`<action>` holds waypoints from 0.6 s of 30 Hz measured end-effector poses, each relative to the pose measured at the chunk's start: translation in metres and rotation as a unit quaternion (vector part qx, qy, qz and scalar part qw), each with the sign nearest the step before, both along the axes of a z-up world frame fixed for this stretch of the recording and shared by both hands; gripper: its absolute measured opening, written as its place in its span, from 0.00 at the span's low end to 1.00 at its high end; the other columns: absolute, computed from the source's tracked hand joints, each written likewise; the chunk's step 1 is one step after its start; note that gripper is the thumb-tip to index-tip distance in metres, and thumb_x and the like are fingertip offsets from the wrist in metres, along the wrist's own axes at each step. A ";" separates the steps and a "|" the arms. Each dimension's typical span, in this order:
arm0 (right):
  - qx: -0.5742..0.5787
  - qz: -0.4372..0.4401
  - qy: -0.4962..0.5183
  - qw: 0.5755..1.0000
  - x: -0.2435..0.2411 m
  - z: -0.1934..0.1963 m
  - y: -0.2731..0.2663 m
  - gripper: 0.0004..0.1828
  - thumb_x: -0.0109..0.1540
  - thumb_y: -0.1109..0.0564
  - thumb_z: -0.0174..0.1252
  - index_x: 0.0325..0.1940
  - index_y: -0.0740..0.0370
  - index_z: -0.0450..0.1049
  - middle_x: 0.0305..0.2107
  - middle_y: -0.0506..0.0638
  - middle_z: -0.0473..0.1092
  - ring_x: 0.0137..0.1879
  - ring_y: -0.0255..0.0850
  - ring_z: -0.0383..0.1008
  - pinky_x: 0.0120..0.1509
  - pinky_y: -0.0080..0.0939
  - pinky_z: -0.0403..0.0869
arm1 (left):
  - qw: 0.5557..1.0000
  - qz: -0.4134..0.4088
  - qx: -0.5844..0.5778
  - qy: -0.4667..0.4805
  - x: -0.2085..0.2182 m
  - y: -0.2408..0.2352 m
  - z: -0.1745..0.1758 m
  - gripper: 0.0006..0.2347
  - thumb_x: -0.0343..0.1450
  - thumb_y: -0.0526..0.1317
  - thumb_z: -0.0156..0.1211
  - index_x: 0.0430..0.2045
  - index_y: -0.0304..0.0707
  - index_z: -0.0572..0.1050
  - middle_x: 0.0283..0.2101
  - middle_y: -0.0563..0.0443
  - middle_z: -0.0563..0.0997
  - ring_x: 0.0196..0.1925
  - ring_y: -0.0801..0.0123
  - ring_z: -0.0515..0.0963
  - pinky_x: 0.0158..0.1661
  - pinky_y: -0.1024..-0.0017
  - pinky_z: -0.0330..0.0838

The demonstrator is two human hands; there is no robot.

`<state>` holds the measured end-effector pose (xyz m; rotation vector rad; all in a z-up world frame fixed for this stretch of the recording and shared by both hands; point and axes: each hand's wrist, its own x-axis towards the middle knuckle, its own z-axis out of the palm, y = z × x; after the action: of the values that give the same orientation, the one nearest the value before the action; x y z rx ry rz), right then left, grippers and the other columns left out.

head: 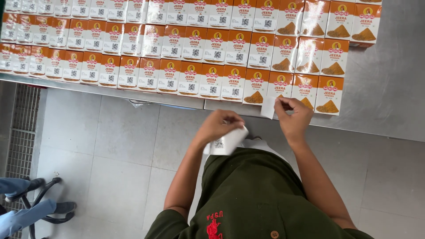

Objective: The person applies small square stickers to rows of spice boxes on a metal table, peeling each sticker from a roll and pressing it onto the center of a box.

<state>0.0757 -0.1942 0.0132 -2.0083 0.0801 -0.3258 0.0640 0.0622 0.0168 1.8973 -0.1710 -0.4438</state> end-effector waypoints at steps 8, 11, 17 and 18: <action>-0.197 0.093 -0.175 0.960 -0.011 0.026 0.033 0.06 0.60 0.64 0.69 0.40 0.66 0.80 0.34 0.53 0.77 0.39 0.47 0.79 0.44 0.44 0.76 | 0.959 0.078 -0.212 0.169 0.012 -0.040 -0.035 0.11 0.73 0.41 0.65 0.34 0.27 0.84 0.32 0.50 0.86 0.31 0.82 0.76 0.34 0.78 0.70; -0.230 0.114 -0.216 0.942 -0.014 0.030 0.043 0.08 0.57 0.65 0.70 0.39 0.65 0.79 0.34 0.52 0.75 0.39 0.48 0.77 0.44 0.46 0.75 | 0.936 0.138 -0.270 0.180 0.017 -0.042 -0.042 0.12 0.74 0.42 0.64 0.34 0.27 0.84 0.33 0.50 0.86 0.32 0.83 0.78 0.35 0.79 0.71; -0.252 0.154 -0.217 0.931 -0.017 0.031 0.047 0.08 0.56 0.65 0.72 0.37 0.65 0.80 0.32 0.51 0.74 0.38 0.47 0.75 0.42 0.46 0.74 | 0.929 0.169 -0.286 0.161 0.018 -0.035 -0.058 0.08 0.71 0.37 0.68 0.32 0.25 0.83 0.30 0.51 0.84 0.30 0.81 0.76 0.32 0.79 0.69; -0.245 0.161 -0.209 0.933 -0.018 0.032 0.048 0.09 0.56 0.64 0.72 0.38 0.65 0.80 0.33 0.51 0.75 0.39 0.47 0.76 0.44 0.46 0.75 | 0.937 0.165 -0.276 0.136 0.018 -0.034 -0.059 0.08 0.71 0.36 0.68 0.31 0.25 0.82 0.29 0.52 0.83 0.30 0.82 0.75 0.32 0.80 0.69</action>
<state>0.0578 -0.1466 0.0450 -2.3446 -0.6516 -0.5979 0.0822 0.0283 -0.0419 1.2638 0.1923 -0.3737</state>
